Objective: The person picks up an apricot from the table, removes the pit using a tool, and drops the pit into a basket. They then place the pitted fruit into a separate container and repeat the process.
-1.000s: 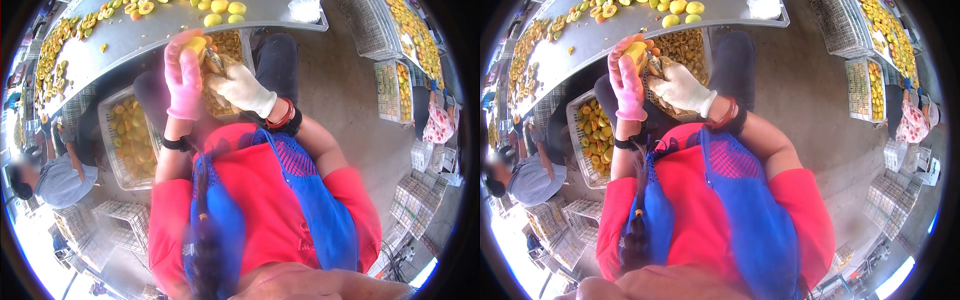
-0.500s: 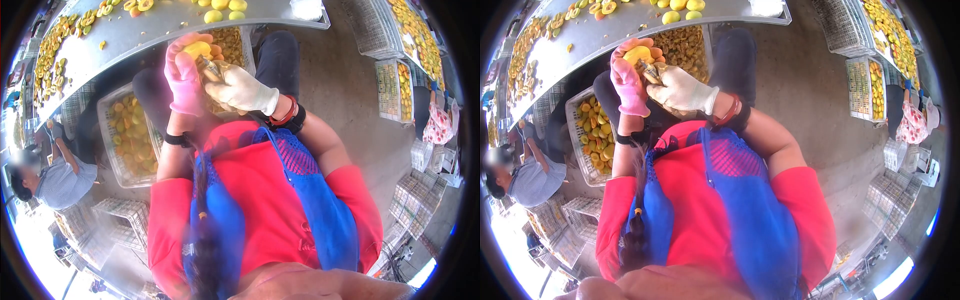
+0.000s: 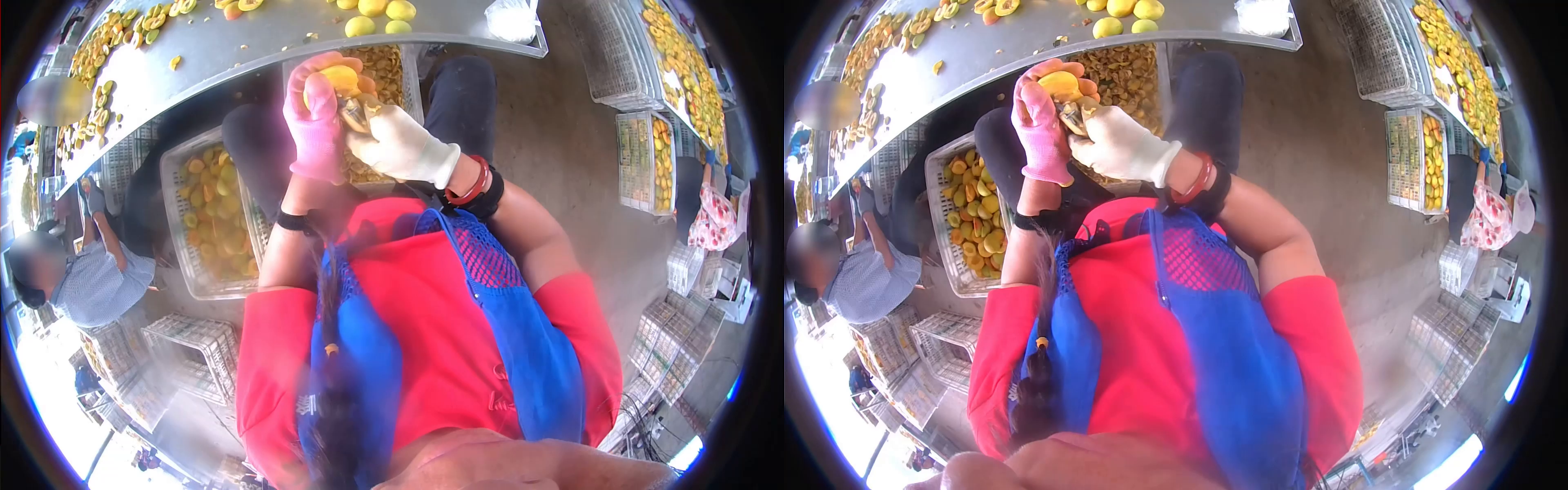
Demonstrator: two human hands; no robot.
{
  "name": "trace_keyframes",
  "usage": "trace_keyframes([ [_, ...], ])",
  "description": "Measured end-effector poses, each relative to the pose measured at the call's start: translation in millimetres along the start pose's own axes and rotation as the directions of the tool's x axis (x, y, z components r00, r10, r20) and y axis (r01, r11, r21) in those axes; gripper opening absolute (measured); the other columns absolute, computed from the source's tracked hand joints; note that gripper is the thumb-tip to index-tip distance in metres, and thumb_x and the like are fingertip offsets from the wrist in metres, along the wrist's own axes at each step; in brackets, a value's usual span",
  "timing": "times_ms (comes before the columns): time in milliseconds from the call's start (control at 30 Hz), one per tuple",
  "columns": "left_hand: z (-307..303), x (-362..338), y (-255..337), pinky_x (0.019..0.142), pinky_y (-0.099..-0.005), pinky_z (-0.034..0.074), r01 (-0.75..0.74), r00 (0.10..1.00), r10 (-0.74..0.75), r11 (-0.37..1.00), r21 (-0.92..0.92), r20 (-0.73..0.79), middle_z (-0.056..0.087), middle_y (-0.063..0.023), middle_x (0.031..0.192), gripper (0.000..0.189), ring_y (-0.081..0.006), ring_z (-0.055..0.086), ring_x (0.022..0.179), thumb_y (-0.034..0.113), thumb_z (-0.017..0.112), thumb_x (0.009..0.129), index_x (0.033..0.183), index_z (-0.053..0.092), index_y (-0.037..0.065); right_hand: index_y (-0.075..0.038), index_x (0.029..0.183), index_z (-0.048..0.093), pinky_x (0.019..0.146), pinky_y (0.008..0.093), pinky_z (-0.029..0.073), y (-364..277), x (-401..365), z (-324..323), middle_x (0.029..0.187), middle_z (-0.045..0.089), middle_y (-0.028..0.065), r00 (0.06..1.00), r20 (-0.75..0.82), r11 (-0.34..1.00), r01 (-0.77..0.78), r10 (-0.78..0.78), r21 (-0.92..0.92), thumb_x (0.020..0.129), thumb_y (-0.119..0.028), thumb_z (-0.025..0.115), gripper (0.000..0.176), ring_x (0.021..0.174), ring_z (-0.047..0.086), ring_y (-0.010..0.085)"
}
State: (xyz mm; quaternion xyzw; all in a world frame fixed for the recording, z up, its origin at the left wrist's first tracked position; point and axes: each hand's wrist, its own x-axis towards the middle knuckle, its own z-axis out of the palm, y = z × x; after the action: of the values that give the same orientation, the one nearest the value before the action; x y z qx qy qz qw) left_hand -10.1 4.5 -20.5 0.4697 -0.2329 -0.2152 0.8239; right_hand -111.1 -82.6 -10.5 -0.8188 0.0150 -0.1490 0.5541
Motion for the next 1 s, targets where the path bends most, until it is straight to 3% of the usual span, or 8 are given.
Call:
trace_keyframes([
  [100,-9,1,-4,0.071,-0.0379,0.060,-0.036,0.998,0.036,0.999,-0.009,0.054,0.068,-0.0186,0.103,0.056,-0.0259,0.070,0.080,0.051,0.060,0.096,0.118,0.053,0.001,0.002,0.099,0.057,0.065,0.0494,0.052,-7,0,-6,0.079,0.064,0.0258,0.965,0.129,0.971,-0.237,0.231,0.040,0.086,-0.012,0.061,0.020,0.077,0.065,0.0450],
  [133,-7,1,-4,0.072,-0.0365,0.060,-0.060,0.997,0.061,0.998,-0.026,0.047,0.069,-0.0180,0.103,0.057,-0.0245,0.070,0.081,0.050,0.063,0.094,0.118,0.054,0.000,0.002,0.100,0.056,0.065,0.0494,0.052,-3,0,-3,0.079,0.064,0.0255,0.993,0.069,0.974,0.110,-0.099,-0.200,0.085,-0.011,0.061,0.020,0.077,0.065,0.0445],
  [267,-3,0,-3,0.072,-0.0347,0.060,-0.106,0.994,0.108,0.993,-0.057,0.035,0.069,-0.0167,0.105,0.059,-0.0224,0.070,0.083,0.048,0.070,0.090,0.119,0.055,-0.001,0.002,0.103,0.056,0.066,0.0474,0.051,-3,1,0,0.078,0.064,0.0228,0.997,0.013,0.993,0.081,-0.080,-0.085,0.087,-0.011,0.059,0.021,0.073,0.064,0.0422],
  [333,-7,0,-3,0.072,-0.0378,0.061,-0.154,0.981,0.157,0.988,-0.033,0.114,0.067,-0.0192,0.107,0.053,-0.0259,0.070,0.083,0.046,0.064,0.095,0.120,0.052,0.001,0.002,0.103,0.055,0.065,0.0457,0.051,-27,1,-12,0.074,0.062,0.0185,0.964,0.158,0.961,-0.235,0.212,0.146,0.088,-0.011,0.059,0.021,0.067,0.062,0.0375],
  [533,-13,2,12,0.080,-0.0379,0.059,-0.069,0.962,0.093,0.992,-0.101,0.257,0.067,-0.0189,0.111,0.057,-0.0251,0.070,0.089,0.046,0.070,0.090,0.119,0.054,0.000,-0.008,0.105,0.053,0.039,0.0232,0.033,-41,-5,-13,0.065,0.049,-0.0031,0.869,0.325,0.776,-0.485,0.374,0.403,0.096,-0.014,0.057,0.012,0.046,0.046,0.0064],
  [733,-27,14,11,0.087,-0.0347,0.056,-0.026,0.940,0.053,0.996,-0.083,0.337,0.067,-0.0164,0.113,0.036,-0.0237,0.068,0.097,0.018,0.067,0.092,0.120,0.055,-0.001,-0.012,0.092,0.046,0.039,0.0224,0.032,-34,9,-16,0.063,0.043,-0.0043,0.809,0.440,0.586,-0.587,0.390,0.559,0.096,-0.009,0.054,0.009,0.044,0.040,0.0060],
  [900,-34,23,-6,0.084,-0.0332,0.056,-0.017,0.965,0.016,1.000,0.002,0.263,0.068,-0.0132,0.110,0.026,-0.0204,0.069,0.091,0.010,0.062,0.096,0.119,0.057,0.000,-0.007,0.093,0.050,0.040,0.0244,0.033,7,16,-3,0.062,0.044,-0.0021,0.899,0.231,0.868,-0.425,0.372,0.255,0.095,-0.008,0.054,0.005,0.044,0.041,0.0079],
  [1000,-44,28,-15,0.085,-0.0328,0.055,-0.008,0.967,-0.005,0.999,0.050,0.256,0.067,-0.0126,0.110,0.030,-0.0193,0.068,0.091,0.017,0.062,0.097,0.121,0.056,0.000,-0.007,0.092,0.049,0.039,0.0237,0.030,1,30,-15,0.063,0.042,-0.0024,0.708,0.475,0.573,-0.704,0.523,0.418,0.094,-0.007,0.053,0.004,0.041,0.034,0.0073],
])
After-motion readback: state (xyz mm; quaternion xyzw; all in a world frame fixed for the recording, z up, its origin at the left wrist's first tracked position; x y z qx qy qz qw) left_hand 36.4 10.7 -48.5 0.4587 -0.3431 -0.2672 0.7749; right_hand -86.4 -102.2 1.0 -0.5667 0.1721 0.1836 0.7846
